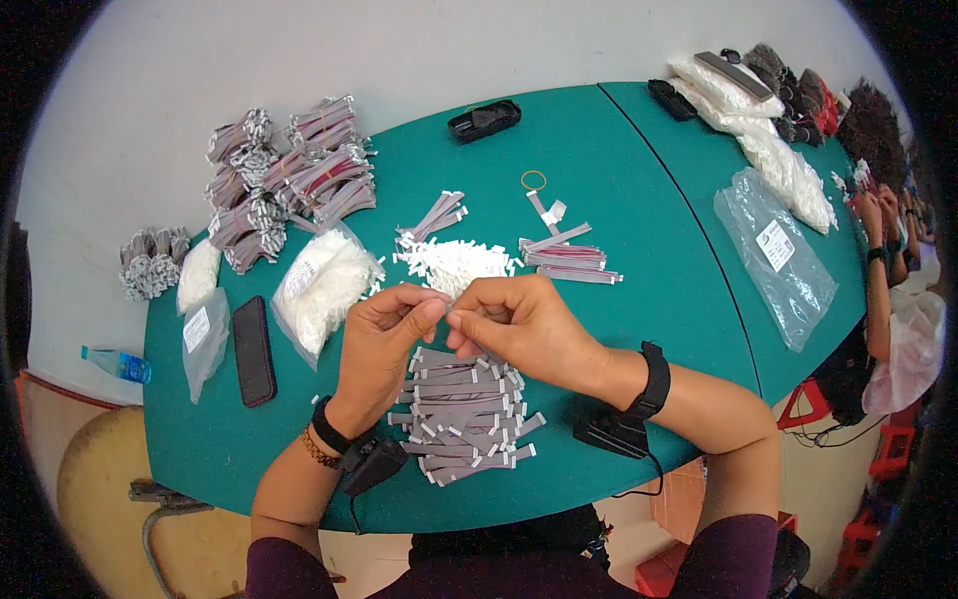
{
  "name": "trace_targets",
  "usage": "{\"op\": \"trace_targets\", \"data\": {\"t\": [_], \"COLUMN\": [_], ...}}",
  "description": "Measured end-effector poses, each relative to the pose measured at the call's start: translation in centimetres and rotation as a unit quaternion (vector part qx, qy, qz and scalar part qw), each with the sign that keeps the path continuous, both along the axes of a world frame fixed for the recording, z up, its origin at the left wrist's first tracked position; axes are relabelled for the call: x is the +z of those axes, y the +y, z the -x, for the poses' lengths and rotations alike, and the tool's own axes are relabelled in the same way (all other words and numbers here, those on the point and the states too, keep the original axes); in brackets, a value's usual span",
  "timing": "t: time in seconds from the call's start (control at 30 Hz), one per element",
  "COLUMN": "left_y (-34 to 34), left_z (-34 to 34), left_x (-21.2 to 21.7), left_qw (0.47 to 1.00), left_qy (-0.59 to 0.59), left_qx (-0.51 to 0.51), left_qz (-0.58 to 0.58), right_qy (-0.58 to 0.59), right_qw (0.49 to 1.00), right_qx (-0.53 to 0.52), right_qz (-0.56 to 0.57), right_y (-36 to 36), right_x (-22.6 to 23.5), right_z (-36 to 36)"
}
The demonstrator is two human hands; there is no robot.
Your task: Manual assembly of white plastic connectors onto grey ribbon cables at a workbench.
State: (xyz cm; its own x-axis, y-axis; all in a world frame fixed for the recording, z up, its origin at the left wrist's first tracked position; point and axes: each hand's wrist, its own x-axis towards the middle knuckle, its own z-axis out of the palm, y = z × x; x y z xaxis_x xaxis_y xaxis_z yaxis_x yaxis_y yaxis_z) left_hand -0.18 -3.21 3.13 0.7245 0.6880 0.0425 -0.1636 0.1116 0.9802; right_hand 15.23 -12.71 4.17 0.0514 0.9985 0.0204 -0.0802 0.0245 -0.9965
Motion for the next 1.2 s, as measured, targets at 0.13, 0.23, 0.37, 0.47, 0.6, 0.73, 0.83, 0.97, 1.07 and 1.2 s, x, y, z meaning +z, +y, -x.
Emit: {"op": "trace_targets", "data": {"t": [0.13,0.23,0.37,0.47,0.6,0.73,0.83,0.97,1.07,1.2], "left_y": [-0.1,-0.2,-0.7,-1.0,-0.7,-0.8,-0.8,-0.2,0.4,1.1], "left_z": [0.0,-0.1,-0.2,-0.2,-0.2,-0.2,-0.3,-0.1,0.1,0.2], "left_x": [0.0,0.0,-0.2,-0.1,-0.2,-0.1,0.0,0.1,0.3,0.4], "left_qw": [1.0,1.0,1.0,0.997,1.0,0.999,0.998,0.999,0.999,0.993], "left_qy": [0.003,-0.003,-0.018,-0.036,-0.026,-0.007,-0.017,-0.005,-0.013,-0.048], "left_qx": [0.008,0.019,0.019,0.016,0.009,0.027,0.022,-0.009,-0.035,-0.069], "left_qz": [-0.012,-0.014,0.011,0.069,0.006,-0.035,-0.055,-0.032,0.016,0.088], "right_qy": [0.008,0.016,0.013,-0.016,0.019,0.02,-0.009,-0.014,-0.003,0.003], "right_qw": [1.0,1.0,1.0,0.999,0.998,0.999,0.999,0.998,0.998,0.998], "right_qx": [-0.002,-0.009,-0.022,-0.028,-0.058,-0.051,-0.044,-0.055,-0.058,-0.055], "right_qz": [0.008,0.012,0.015,0.016,0.001,0.005,0.01,-0.021,-0.023,-0.025], "right_y": [0.0,0.1,0.1,0.1,0.1,0.0,0.1,0.2,0.4,0.4], "right_x": [-0.1,0.0,-0.1,-0.3,-0.3,-0.3,-0.4,-0.7,-0.5,-0.3], "right_z": [0.0,0.1,0.0,-0.1,0.3,0.4,0.2,-0.2,-0.5,-0.7]}}
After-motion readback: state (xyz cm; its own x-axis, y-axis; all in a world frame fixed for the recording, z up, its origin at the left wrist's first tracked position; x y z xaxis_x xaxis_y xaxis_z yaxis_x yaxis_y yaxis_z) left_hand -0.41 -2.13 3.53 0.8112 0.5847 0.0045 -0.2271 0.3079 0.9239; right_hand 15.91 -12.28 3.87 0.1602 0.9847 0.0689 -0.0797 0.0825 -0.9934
